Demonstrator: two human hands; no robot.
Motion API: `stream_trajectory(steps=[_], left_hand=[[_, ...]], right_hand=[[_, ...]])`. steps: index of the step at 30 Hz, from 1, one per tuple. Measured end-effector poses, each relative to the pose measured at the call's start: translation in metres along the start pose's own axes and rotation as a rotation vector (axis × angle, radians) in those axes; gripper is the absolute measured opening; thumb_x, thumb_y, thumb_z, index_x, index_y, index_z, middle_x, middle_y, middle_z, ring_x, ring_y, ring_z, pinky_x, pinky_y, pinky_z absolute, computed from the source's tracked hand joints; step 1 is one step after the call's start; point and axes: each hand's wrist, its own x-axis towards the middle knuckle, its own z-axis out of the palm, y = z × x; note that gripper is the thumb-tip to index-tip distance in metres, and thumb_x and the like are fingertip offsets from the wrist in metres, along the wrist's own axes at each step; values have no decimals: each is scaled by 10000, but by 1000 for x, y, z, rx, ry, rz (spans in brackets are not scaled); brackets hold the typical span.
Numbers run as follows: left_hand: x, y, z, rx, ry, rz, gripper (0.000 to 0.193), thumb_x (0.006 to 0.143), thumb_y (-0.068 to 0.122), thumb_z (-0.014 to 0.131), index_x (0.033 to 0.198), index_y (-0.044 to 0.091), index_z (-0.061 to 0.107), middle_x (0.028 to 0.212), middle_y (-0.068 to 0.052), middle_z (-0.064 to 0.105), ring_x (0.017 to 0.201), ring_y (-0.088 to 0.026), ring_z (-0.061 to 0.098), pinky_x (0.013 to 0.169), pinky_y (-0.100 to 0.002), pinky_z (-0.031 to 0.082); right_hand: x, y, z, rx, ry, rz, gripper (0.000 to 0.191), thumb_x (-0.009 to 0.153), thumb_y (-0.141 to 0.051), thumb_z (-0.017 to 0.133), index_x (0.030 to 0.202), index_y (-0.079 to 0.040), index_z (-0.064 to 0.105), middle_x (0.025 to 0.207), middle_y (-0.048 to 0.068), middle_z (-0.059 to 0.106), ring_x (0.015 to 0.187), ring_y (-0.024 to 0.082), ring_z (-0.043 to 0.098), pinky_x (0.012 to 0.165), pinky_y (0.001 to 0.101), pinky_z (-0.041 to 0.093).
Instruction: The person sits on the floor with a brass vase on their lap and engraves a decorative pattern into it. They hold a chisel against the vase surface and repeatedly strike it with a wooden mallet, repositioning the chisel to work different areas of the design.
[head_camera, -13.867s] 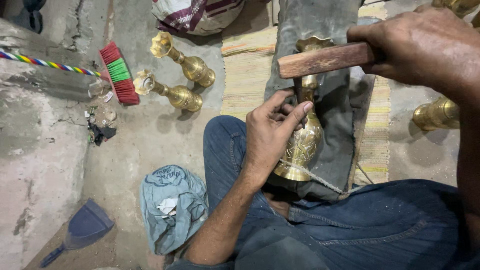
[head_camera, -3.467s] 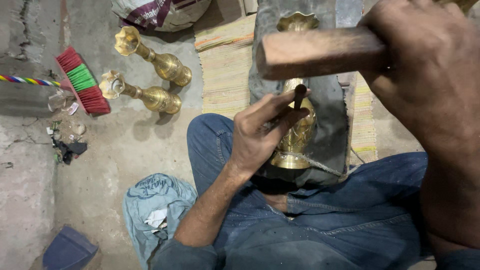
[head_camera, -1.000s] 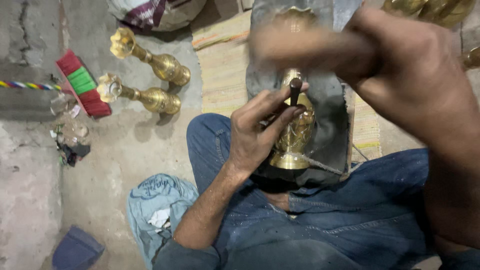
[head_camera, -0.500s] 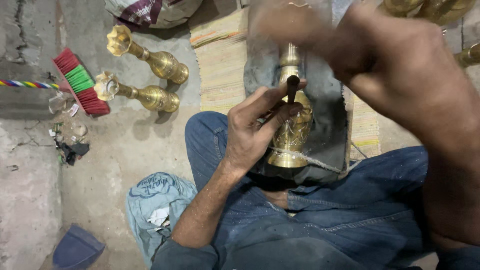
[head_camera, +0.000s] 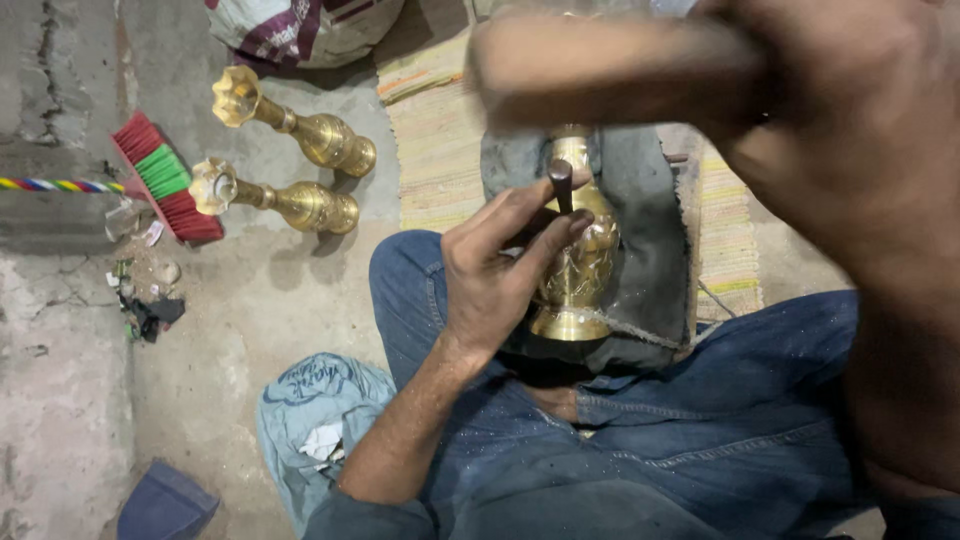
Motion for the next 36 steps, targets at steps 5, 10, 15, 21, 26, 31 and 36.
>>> stream_trajectory(steps=[5, 10, 15, 21, 26, 31, 36], left_hand=[[0, -2, 0, 34, 17, 76, 316, 1007, 56, 778, 1307, 80, 680, 1220, -87, 758, 1037, -140, 776, 890, -247, 641], [1, -3, 0, -62, -5, -33, 331, 1014, 61, 761, 1334, 55, 675, 1252, -86, 768, 1070, -127, 786, 924, -264, 651], [3, 0, -2, -11, -37, -63, 345, 974, 49, 781, 1310, 35, 702, 1104, -68, 774, 919, -117, 758, 813, -257, 609], [6, 2, -1, -89, -31, -43, 326, 987, 69, 765, 1299, 53, 676, 1167, -45, 762, 1000, -114, 778, 864, -246, 640], [5, 0, -1, -46, -31, -19, 326, 990, 73, 775, 1308, 56, 705, 1157, -52, 761, 1010, -136, 773, 879, -272, 632], [5, -7, 0, 28, -30, -2, 313, 983, 118, 792, 1282, 63, 718, 1132, -51, 760, 990, -137, 770, 872, -278, 634], [3, -6, -2, -42, -61, -84, 343, 993, 119, 777, 1325, 63, 712, 1130, -52, 759, 988, -133, 787, 865, -263, 642]], right_hand=[[6, -6, -1, -292, -155, 34, 206, 904, -232, 802, 954, -78, 674, 789, 79, 709, 750, 194, 730, 707, 402, 579], [7, -10, 2, -19, -252, 185, 263, 929, -211, 813, 1045, -64, 630, 803, 94, 678, 772, 228, 706, 666, 428, 539], [-1, -5, 4, -150, -125, 59, 298, 835, -118, 846, 1036, -41, 640, 834, 143, 652, 799, 340, 680, 699, 481, 531], [-4, -5, 3, -148, -100, 29, 337, 821, -84, 844, 1074, -48, 624, 919, 144, 671, 871, 345, 691, 768, 479, 548], [1, -6, 2, -159, -157, 63, 295, 832, -87, 842, 1039, -34, 638, 871, 134, 690, 807, 312, 702, 730, 460, 554], [5, -7, 4, -149, -217, 110, 337, 855, -134, 847, 1105, -47, 639, 906, 129, 697, 888, 310, 710, 770, 448, 557], [-2, 1, 5, 18, -206, 199, 381, 887, -139, 843, 1189, -12, 650, 905, 170, 694, 855, 323, 717, 692, 437, 560]])
